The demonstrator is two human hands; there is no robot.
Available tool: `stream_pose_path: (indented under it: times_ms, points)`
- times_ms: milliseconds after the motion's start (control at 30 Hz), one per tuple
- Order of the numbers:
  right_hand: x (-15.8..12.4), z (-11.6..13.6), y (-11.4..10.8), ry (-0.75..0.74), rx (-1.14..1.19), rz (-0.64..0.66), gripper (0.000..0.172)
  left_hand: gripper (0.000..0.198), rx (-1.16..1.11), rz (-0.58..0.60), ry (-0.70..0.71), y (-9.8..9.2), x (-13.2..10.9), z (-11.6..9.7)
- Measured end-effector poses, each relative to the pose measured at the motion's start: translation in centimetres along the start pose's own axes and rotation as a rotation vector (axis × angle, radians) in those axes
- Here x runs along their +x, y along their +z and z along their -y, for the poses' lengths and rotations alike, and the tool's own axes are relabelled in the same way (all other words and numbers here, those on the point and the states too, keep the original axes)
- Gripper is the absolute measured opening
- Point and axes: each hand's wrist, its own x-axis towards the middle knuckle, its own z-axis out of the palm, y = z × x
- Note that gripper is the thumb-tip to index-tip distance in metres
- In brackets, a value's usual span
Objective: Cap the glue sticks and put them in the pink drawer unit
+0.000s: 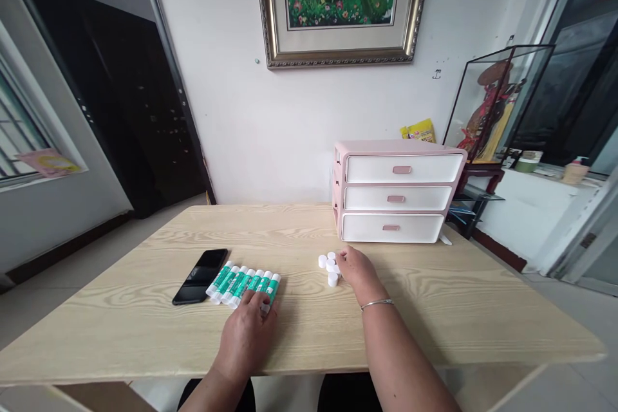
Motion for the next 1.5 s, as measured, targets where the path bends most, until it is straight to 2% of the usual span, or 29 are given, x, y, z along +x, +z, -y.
stream_pose_path:
  times_ms: [200,533,767,933,1067,1367,1500]
  points:
    - [-0.9,0.5,0.8,-0.087,0.091,-0.039,0.013,0.014,-0.019,0.0,0.036,-0.5,0.1,-0.1]
    - [-1.4,1.2,0.4,-0.071,0.083,-0.163,0.018,0.014,-0.076,0.019,0.042,-1.5,-0.2,-0.4]
    - [-1.5,1.4,0.5,-0.11,0.105,-0.227,0.021,0.017,-0.136,0.0,0.04,-1.4,-0.3,-0.1]
    - [-1.4,1.4,0.5,-0.143,0.098,-0.207,0.032,0.015,-0.117,0.001,0.035,-1.4,-0.3,-0.1]
    - [-1.1,1.0,0.9,-0.159,0.065,-0.154,0.031,0.017,-0.099,0.021,0.053,-1.5,-0.2,-0.2]
    - [-0.5,0.6,1.1,-0.035,0.028,-0.121,0.019,0.016,-0.1,0.05,0.041,-1.7,-0.4,-0.2]
    - [0.1,0.2,1.3,0.017,0.072,-0.123,0.023,0.016,-0.107,0.07,0.049,-1.7,-0.5,-0.1]
